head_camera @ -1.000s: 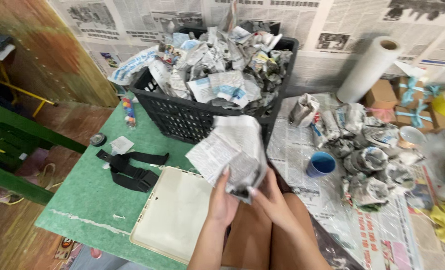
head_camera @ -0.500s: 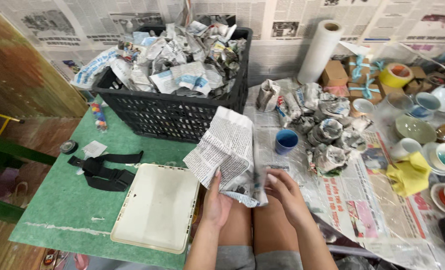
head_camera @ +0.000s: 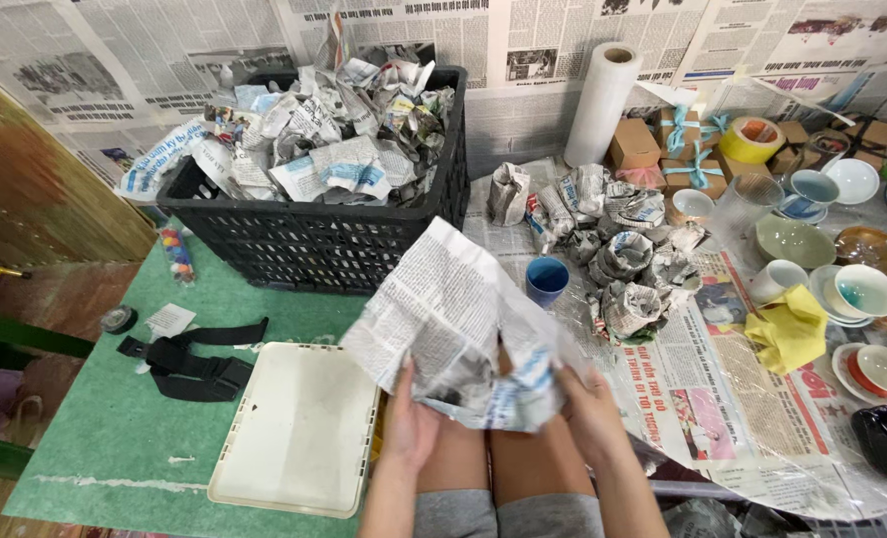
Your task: The person sits on the floor and wraps small ceramic items, including cups and a saucer, in newspaper. They fold the paper around each item and place the wrapped bundles on a nearby table. The workspace is covered with newspaper, and a crate of paper is visible nearby.
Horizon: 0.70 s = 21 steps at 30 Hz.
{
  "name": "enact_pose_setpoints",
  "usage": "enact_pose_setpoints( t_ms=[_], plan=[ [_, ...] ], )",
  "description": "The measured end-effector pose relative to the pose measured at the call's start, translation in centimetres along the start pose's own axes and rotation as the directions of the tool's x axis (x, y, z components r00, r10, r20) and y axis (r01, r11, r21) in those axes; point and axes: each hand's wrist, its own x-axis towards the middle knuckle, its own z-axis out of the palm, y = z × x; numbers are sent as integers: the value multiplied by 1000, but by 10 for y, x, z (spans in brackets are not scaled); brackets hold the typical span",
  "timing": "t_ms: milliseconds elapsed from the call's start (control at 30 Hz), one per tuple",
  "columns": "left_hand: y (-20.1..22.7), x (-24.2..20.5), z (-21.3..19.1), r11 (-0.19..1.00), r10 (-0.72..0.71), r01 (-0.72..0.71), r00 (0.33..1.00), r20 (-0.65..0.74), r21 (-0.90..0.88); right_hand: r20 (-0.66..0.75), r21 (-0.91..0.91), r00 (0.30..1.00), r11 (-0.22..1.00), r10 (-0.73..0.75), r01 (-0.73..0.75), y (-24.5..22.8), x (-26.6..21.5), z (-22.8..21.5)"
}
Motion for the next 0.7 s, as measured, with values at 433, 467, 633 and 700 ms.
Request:
enact_pose_setpoints(
  t_ms=[433,467,633,700],
  plan=[
    [-6,4,-55,658,374,-257,927,-12,708,-86,-410,974,898,-210,157,2,5,-52],
    [-2,4,-52,591,414,-281,910,15,756,-41,-426,977,888,-209,172,3,8,-55],
    [0,-13,-37,-148,722,-303,617,313,941,-4,-498,996,864,-90,76,4,21,-65],
    [-6,-16,-33,-453,637,-223,597,488,863,19,-495,997,866,-75,74,6,25,-66]
  ],
)
